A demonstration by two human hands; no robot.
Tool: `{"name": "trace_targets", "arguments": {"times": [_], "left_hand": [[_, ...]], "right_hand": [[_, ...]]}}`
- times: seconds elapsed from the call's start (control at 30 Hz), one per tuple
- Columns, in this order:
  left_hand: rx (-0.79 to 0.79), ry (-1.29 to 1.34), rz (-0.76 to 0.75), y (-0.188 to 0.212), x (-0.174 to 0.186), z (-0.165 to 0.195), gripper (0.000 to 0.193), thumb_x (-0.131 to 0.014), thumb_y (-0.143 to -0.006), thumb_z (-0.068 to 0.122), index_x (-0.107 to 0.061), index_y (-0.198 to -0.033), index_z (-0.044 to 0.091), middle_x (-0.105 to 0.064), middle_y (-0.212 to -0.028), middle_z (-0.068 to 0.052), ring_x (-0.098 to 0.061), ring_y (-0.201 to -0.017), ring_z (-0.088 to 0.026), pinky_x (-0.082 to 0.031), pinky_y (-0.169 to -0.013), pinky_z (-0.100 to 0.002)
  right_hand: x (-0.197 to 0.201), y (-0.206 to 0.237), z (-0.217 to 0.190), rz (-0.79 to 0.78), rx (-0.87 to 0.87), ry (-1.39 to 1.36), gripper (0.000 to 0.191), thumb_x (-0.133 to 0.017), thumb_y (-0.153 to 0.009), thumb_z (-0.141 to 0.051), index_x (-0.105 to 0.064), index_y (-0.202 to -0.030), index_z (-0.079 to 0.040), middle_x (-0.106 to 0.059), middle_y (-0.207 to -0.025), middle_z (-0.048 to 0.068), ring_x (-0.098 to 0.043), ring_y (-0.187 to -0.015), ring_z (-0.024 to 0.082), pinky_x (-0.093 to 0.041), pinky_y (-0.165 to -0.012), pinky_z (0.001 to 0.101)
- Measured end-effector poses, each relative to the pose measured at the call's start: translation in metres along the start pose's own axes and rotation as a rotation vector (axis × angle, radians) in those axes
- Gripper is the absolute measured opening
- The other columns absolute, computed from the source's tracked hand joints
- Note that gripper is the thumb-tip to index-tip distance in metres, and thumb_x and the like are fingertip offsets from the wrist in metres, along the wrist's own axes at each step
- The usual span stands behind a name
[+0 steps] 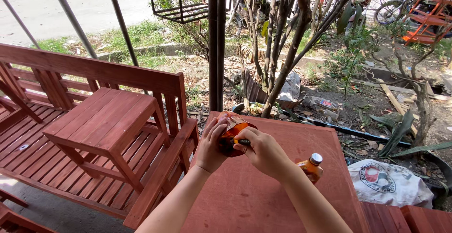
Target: The person dips a brush into a container of reddish-orange wood stain and brushes the stain onto a small wooden stool, coating its legs and frame. They reposition the stool, carry it to a bench, and continue brushing stain onto the stool's slatted top and seat surfaces.
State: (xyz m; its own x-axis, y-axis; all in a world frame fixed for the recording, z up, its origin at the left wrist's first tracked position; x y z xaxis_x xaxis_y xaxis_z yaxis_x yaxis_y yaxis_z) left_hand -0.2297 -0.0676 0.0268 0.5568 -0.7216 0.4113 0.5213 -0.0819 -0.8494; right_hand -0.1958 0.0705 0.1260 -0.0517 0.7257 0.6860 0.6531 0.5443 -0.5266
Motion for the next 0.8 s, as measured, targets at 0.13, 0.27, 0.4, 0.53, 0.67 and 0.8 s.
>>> {"name": "trace_targets", "arguments": {"times": [0.13, 0.27, 0.4, 0.53, 0.67, 0.8], "left_hand": [[-0.009, -0.004, -0.031, 0.004, -0.007, 0.006, 0.082, -0.092, -0.073, 0.026, -0.047, -0.140, 0.014, -0.053, -0.153, -0.007, -0.043, -0.149, -0.037, -0.041, -0.120, -0.046], [0.121, 0.090, -0.040, 0.000, -0.011, 0.002, 0.095, -0.096, -0.064, 0.026, -0.041, -0.140, 0.012, -0.047, -0.152, -0.013, -0.040, -0.144, -0.041, -0.038, -0.116, -0.048], [0.216, 0.269, 0.022, -0.012, -0.009, -0.001, 0.097, -0.094, -0.068, 0.027, -0.037, -0.144, 0.014, -0.049, -0.152, -0.010, -0.048, -0.143, -0.034, -0.045, -0.117, -0.043], [0.226, 0.099, 0.004, -0.015, -0.005, 0.002, 0.099, -0.095, -0.062, 0.028, -0.038, -0.141, 0.013, -0.053, -0.149, -0.012, -0.045, -0.141, -0.036, -0.040, -0.116, -0.046], [0.179, 0.007, -0.040, -0.010, -0.011, 0.010, 0.099, -0.097, -0.066, 0.031, -0.036, -0.141, 0.012, -0.048, -0.148, -0.014, -0.040, -0.143, -0.039, -0.035, -0.119, -0.048], [0.173, 0.049, -0.028, -0.004, -0.009, 0.006, 0.100, -0.096, -0.066, 0.031, -0.033, -0.141, 0.011, -0.046, -0.153, -0.013, -0.038, -0.147, -0.040, -0.035, -0.120, -0.047]], "right_hand": [[-0.001, -0.002, 0.017, -0.119, -0.148, -0.022, 0.021, -0.073, -0.093, -0.017, -0.064, -0.107, -0.004, -0.074, -0.097, 0.015, -0.073, -0.083, 0.032, -0.055, -0.072, 0.0405], [0.012, 0.000, 0.019, 0.016, -0.115, -0.037, 0.021, -0.072, -0.091, -0.016, -0.067, -0.107, -0.003, -0.073, -0.102, 0.014, -0.072, -0.079, 0.029, -0.057, -0.069, 0.0394], [0.031, 0.014, 0.014, 0.337, 0.082, -0.052, 0.018, -0.071, -0.096, -0.016, -0.070, -0.107, -0.002, -0.074, -0.102, 0.010, -0.073, -0.088, 0.021, -0.060, -0.075, 0.0318], [0.036, 0.024, 0.057, 0.550, -0.093, -0.233, 0.016, -0.066, -0.100, -0.021, -0.070, -0.104, -0.006, -0.073, -0.095, 0.007, -0.068, -0.070, 0.012, -0.059, -0.059, 0.0210], [0.030, 0.037, 0.093, 0.705, -0.308, -0.476, 0.019, -0.064, -0.101, -0.022, -0.064, -0.102, -0.004, -0.071, -0.084, 0.006, -0.069, -0.061, 0.007, -0.060, -0.053, 0.0190], [0.011, 0.040, 0.102, 0.761, -0.394, -0.637, 0.019, -0.065, -0.098, -0.018, -0.055, -0.095, -0.003, -0.072, -0.085, 0.007, -0.065, -0.053, 0.008, -0.058, -0.049, 0.0218]]}}
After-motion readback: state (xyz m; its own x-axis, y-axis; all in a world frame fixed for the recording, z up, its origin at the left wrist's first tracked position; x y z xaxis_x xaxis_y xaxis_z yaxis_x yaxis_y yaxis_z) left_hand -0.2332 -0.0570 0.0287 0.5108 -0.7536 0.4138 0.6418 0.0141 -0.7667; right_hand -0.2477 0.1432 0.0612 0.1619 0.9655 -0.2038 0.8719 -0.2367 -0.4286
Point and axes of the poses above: each hand's wrist, its own y-axis away from the middle knuckle, its own x-axis out of the back of the hand, z = x × y, the point moved 10 cm from there along -y, towards the middle knuckle
